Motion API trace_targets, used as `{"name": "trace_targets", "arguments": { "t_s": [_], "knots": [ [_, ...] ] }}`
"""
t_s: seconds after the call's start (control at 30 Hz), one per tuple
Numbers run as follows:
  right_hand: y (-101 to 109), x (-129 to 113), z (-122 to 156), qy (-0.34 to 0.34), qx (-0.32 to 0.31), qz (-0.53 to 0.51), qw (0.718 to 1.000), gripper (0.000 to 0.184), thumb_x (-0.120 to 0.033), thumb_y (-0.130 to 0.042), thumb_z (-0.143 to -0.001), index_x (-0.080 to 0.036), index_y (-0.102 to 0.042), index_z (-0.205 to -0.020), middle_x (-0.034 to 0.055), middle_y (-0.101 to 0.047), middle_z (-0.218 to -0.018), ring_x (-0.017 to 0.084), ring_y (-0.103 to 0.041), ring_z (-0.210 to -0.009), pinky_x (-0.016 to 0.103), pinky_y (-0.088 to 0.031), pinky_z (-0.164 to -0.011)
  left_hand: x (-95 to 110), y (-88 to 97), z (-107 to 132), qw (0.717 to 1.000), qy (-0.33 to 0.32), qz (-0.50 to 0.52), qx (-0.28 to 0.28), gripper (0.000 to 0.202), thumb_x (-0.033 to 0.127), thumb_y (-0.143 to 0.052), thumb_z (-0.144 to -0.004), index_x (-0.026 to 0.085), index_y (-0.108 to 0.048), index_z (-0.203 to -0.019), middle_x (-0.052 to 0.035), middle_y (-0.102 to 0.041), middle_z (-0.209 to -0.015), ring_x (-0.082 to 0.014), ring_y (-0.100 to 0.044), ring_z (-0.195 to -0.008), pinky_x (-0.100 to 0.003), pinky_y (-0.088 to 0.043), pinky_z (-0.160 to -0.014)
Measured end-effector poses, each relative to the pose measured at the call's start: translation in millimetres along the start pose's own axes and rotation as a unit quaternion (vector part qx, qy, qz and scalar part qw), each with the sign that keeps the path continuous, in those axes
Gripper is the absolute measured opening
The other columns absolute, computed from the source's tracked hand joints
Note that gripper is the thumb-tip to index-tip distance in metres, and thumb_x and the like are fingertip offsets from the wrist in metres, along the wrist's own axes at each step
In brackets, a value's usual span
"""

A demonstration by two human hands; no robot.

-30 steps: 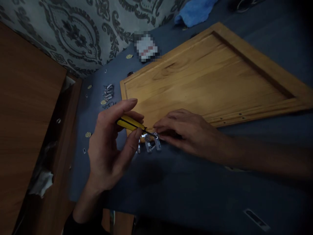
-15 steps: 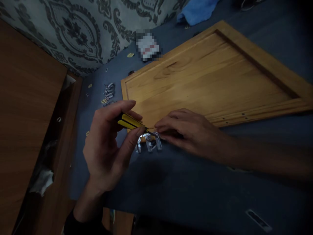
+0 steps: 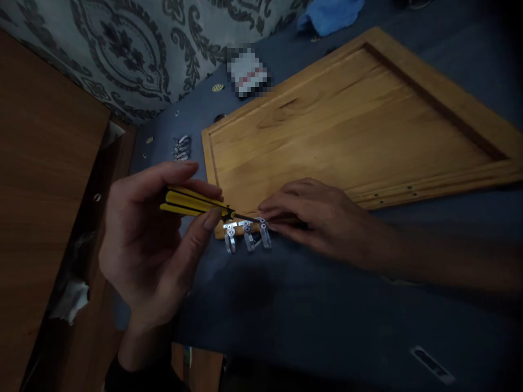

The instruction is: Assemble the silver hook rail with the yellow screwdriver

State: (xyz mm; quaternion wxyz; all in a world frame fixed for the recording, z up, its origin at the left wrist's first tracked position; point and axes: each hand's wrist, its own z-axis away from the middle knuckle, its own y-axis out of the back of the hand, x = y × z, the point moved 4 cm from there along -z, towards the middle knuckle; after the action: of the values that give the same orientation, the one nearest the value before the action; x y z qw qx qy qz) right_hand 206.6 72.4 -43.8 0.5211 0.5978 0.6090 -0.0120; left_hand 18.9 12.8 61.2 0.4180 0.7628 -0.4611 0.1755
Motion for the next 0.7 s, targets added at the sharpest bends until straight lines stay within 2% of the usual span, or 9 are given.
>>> {"name": "trace_targets", "arguments": {
  "t_s": [0.07, 0.2, 0.33, 0.57, 0.7],
  "knots": [
    [0.3, 0.0, -0.2, -0.002, -0.002, -0.002, 1.000, 0.014, -0.027, -0.059, -0.104, -0.023, -0.072, -0.108, 0.0073, -0.076, -0.097, 0.025, -0.072, -0.091, 0.039, -0.056, -0.083, -0.9, -1.2, -0.3, 1.000, -0.005, -0.001, 0.007, 0.041, 0.023, -0.083, -0.096, 0.034, -0.069, -0.133, 0.0006, -0.070, -0.120, -0.0189, -0.077, -0.099, -0.040, -0.069, -0.093],
    [0.3, -0.3, -0.6, -0.013, -0.011, -0.010, 1.000, 0.014, -0.028, -0.059, -0.104, -0.025, -0.072, -0.107, 0.0076, -0.076, -0.096, 0.026, -0.073, -0.092, 0.041, -0.056, -0.083, -1.8, -5.8, -0.3, 1.000, 0.006, -0.006, -0.019, 0.041, 0.021, -0.080, -0.098, 0.036, -0.068, -0.135, 0.0007, -0.073, -0.114, -0.0207, -0.078, -0.101, -0.043, -0.069, -0.096],
    [0.3, -1.2, -0.7, -0.012, -0.007, -0.002, 1.000, 0.013, -0.027, -0.059, -0.103, -0.024, -0.072, -0.107, 0.0073, -0.076, -0.096, 0.026, -0.072, -0.092, 0.040, -0.055, -0.082, -1.2, -7.1, 0.1, 1.000, 0.017, -0.016, -0.015, 0.040, 0.021, -0.080, -0.098, 0.038, -0.071, -0.133, 0.0019, -0.072, -0.115, -0.0208, -0.077, -0.101, -0.043, -0.071, -0.094],
    [0.7, -2.2, -0.9, -0.004, -0.003, 0.004, 1.000, 0.014, -0.025, -0.059, -0.103, -0.022, -0.072, -0.108, 0.0072, -0.075, -0.095, 0.025, -0.071, -0.090, 0.038, -0.054, -0.080, 0.1, -7.0, 0.3, 0.999, -0.016, -0.039, -0.015, 0.046, 0.019, -0.082, -0.096, 0.037, -0.070, -0.136, -0.0019, -0.073, -0.114, -0.0223, -0.075, -0.099, -0.043, -0.071, -0.090],
    [1.0, -2.3, -0.9, -0.008, -0.004, -0.006, 1.000, 0.016, -0.027, -0.057, -0.105, -0.023, -0.072, -0.107, 0.0072, -0.075, -0.094, 0.024, -0.071, -0.089, 0.038, -0.054, -0.078, -2.3, -3.3, 2.8, 0.997, -0.029, -0.066, -0.041, 0.055, 0.019, -0.085, -0.094, 0.038, -0.066, -0.142, -0.0006, -0.073, -0.121, -0.0228, -0.075, -0.104, -0.044, -0.069, -0.091]
  ]
}}
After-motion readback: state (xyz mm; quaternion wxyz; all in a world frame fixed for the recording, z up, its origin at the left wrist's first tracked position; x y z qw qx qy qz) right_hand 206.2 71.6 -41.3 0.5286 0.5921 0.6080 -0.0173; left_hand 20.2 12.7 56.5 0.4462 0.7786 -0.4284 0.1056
